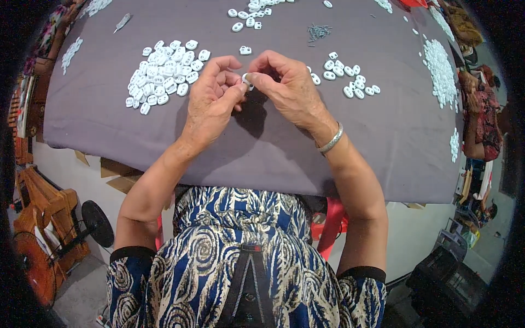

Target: The person assembles plastic cord locks by hand, repeatedly fitting plastic pieces and small pins together and placing the finished pieces on the table.

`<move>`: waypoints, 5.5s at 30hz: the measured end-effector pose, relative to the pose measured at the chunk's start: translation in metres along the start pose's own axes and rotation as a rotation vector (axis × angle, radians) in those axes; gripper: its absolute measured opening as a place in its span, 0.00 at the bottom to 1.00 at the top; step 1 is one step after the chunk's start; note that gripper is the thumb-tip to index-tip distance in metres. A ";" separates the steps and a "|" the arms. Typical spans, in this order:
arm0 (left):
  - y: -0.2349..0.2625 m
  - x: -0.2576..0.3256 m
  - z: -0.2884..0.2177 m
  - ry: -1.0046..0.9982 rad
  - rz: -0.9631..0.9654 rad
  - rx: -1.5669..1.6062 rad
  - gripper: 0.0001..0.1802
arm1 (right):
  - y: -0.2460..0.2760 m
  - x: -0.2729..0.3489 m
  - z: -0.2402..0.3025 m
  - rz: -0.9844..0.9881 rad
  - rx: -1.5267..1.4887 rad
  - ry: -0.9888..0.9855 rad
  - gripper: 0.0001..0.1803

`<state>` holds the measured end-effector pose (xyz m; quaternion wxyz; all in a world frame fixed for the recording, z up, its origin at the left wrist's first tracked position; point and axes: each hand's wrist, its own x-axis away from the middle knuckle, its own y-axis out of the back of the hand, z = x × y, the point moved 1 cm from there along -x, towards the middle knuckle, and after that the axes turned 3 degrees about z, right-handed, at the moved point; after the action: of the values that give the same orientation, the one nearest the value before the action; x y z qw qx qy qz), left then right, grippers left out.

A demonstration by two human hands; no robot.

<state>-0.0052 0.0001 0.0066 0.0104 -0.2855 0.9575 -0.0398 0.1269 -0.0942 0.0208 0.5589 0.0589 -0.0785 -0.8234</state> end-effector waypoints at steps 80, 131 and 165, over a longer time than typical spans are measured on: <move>-0.020 0.007 -0.001 0.000 -0.208 0.503 0.22 | -0.039 0.008 0.006 0.164 0.450 0.158 0.12; -0.002 0.000 -0.017 -0.131 -0.090 -0.066 0.04 | -0.016 -0.002 0.006 -0.048 0.626 0.337 0.13; 0.006 0.002 -0.024 -0.134 0.022 -0.321 0.09 | 0.041 0.000 0.011 -0.203 0.380 0.130 0.06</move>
<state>-0.0112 0.0052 0.0296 0.0291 -0.2752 0.9517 0.1329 0.1618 -0.1084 0.0396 0.4558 0.2235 -0.1896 -0.8405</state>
